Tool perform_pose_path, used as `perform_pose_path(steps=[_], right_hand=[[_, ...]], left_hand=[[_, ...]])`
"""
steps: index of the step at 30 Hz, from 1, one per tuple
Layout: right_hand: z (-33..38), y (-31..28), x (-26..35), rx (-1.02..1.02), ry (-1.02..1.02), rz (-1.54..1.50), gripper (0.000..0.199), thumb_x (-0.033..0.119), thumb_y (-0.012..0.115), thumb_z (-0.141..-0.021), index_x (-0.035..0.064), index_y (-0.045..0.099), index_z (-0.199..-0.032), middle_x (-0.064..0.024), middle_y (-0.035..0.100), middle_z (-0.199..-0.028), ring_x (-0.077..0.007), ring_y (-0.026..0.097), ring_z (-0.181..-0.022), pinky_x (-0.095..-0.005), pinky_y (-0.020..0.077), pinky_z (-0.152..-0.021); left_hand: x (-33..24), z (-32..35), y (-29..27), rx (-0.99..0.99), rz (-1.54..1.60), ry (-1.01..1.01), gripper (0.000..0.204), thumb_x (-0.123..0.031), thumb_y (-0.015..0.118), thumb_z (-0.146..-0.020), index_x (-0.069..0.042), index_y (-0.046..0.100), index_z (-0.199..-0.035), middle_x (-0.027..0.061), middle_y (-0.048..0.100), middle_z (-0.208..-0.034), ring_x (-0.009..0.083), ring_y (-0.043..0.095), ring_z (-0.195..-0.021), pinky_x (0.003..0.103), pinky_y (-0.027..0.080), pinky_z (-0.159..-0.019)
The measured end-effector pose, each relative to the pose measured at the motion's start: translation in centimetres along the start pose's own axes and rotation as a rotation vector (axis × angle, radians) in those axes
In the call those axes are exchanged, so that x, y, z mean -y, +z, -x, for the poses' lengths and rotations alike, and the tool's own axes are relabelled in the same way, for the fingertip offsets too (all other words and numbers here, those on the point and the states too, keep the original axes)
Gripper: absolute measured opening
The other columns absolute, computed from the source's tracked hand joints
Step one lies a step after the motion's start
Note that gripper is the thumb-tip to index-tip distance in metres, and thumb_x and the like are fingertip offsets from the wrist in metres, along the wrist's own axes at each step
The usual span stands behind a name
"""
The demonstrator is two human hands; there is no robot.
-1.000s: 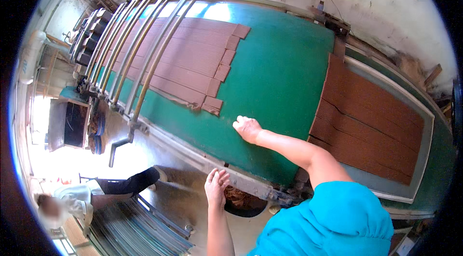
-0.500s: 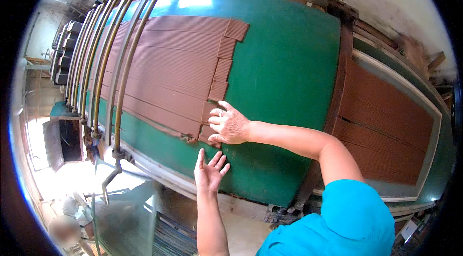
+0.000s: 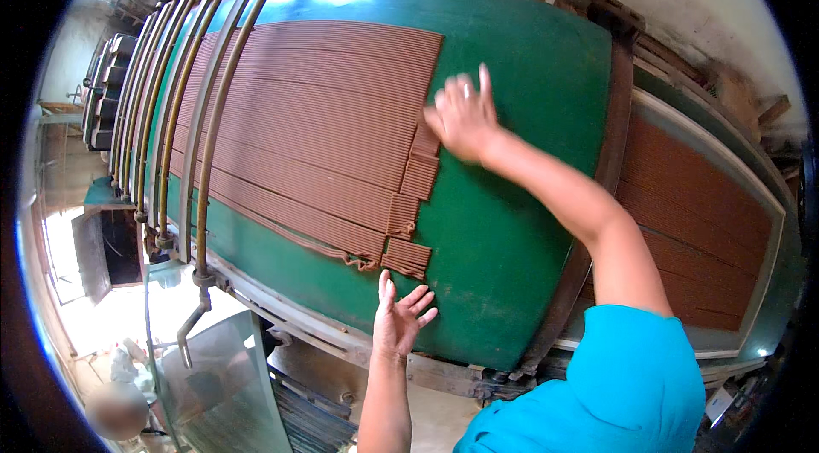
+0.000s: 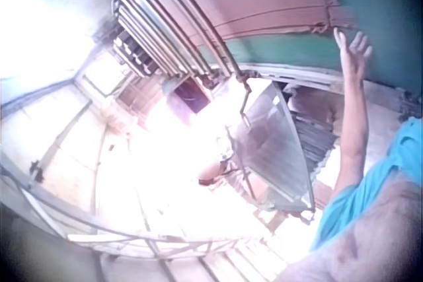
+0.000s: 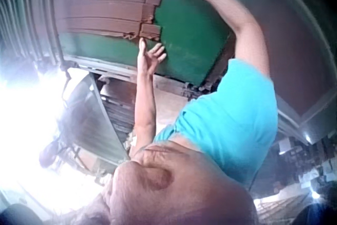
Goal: The person repeatedly picks up rectangular trays from a conveyor belt, turns them over, and places them onto a stack. The person also occasionally picks up small brown debris from the belt and discards it into a nearby bucket.
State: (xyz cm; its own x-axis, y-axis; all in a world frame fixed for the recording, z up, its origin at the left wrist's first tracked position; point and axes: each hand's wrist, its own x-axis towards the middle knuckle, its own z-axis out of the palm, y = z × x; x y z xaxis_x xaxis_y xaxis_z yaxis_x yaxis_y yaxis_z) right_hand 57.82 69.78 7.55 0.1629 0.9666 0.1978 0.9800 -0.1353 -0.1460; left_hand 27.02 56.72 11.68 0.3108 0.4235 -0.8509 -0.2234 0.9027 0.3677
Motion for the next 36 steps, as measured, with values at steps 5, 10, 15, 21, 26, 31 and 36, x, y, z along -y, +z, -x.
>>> perform_pose_path(steps=[5, 10, 15, 21, 26, 31, 36], right_hand=[[8.1, -1.5, 3.5, -0.149, -0.093, -0.244, 0.041, 0.045, 0.048, -0.081, 0.0058, 0.058, -0.083, -0.0114, 0.05, -0.083, -0.0266, 0.05, -0.088, -0.0474, 0.0346, -0.083], [8.5, -1.5, 5.9, -0.022, 0.025, -0.155, 0.049, 0.056, 0.042, -0.081, 0.0087, 0.054, -0.076, -0.0105, 0.054, -0.079, -0.0244, 0.054, -0.073, -0.038, 0.0395, -0.06], [20.8, -1.5, 13.2, -0.051, -0.232, -0.307, 0.03, 0.04, 0.059, -0.07, 0.0105, 0.052, -0.072, -0.006, 0.05, -0.069, -0.0219, 0.052, -0.065, -0.0352, 0.0378, -0.055], [30.0, -8.1, 17.6, 0.065, -0.238, -0.499, 0.038, 0.044, 0.049, -0.08, 0.0067, 0.049, -0.072, -0.0104, 0.049, -0.069, -0.0252, 0.053, -0.062, -0.0374, 0.041, -0.052], [35.8, -15.3, 27.5, -0.011, -0.492, -1.25, 0.04, 0.039, 0.063, -0.071, 0.0089, 0.053, -0.096, -0.0089, 0.055, -0.091, -0.0294, 0.055, -0.084, -0.042, 0.0412, -0.077], [41.4, -10.7, 31.7, 0.034, -0.766, -0.672, 0.033, 0.027, 0.06, -0.068, 0.0052, 0.057, -0.093, -0.0106, 0.053, -0.103, -0.0266, 0.051, -0.102, -0.0453, 0.0302, -0.095], [48.0, -10.9, 22.8, 0.184, -0.351, -0.626, 0.02, 0.027, 0.053, -0.076, 0.0095, 0.056, -0.069, -0.0095, 0.056, -0.071, -0.0267, 0.058, -0.072, -0.0387, 0.0478, -0.057]], left_hand=[[1.1, -0.1, -0.4, 0.055, 0.017, -0.025, 0.065, -0.051, 0.046, -0.085, -0.045, 0.005, -0.136, 0.0243, 0.029, -0.132, 0.0363, 0.035, -0.118, 0.053, 0.032, -0.091], [3.1, 0.1, 0.8, 0.087, 0.02, -0.063, 0.065, -0.054, 0.044, -0.084, -0.047, 0.003, -0.135, 0.0245, 0.028, -0.133, 0.0361, 0.034, -0.119, 0.053, 0.031, -0.091], [4.5, 0.4, 1.8, 0.148, -0.051, -0.078, 0.047, -0.055, 0.027, -0.089, -0.023, 0.036, -0.123, 0.0127, 0.037, -0.129, 0.0308, 0.039, -0.116, 0.056, 0.032, -0.088], [13.7, 9.2, -5.1, 0.226, -0.027, 0.214, 0.036, -0.047, 0.036, -0.089, -0.022, 0.045, -0.114, 0.0003, 0.045, -0.115, 0.0208, 0.044, -0.104, 0.045, 0.039, -0.08], [18.2, 24.6, -9.3, -0.127, -0.372, 1.071, 0.058, -0.035, 0.036, -0.092, -0.004, 0.015, -0.136, 0.0142, 0.029, -0.134, 0.0238, 0.033, -0.12, 0.037, 0.026, -0.101], [22.5, 26.5, -20.5, -0.827, -1.259, 0.539, 0.055, -0.022, 0.057, -0.08, 0.004, 0.04, -0.125, 0.0251, 0.029, -0.132, 0.0369, 0.029, -0.122, 0.043, 0.025, -0.101], [24.0, 22.1, -28.3, -0.537, -0.872, 0.552, 0.039, -0.014, 0.053, -0.081, 0.008, 0.052, -0.113, 0.023, 0.047, -0.12, 0.0296, 0.047, -0.11, 0.036, 0.038, -0.091]])
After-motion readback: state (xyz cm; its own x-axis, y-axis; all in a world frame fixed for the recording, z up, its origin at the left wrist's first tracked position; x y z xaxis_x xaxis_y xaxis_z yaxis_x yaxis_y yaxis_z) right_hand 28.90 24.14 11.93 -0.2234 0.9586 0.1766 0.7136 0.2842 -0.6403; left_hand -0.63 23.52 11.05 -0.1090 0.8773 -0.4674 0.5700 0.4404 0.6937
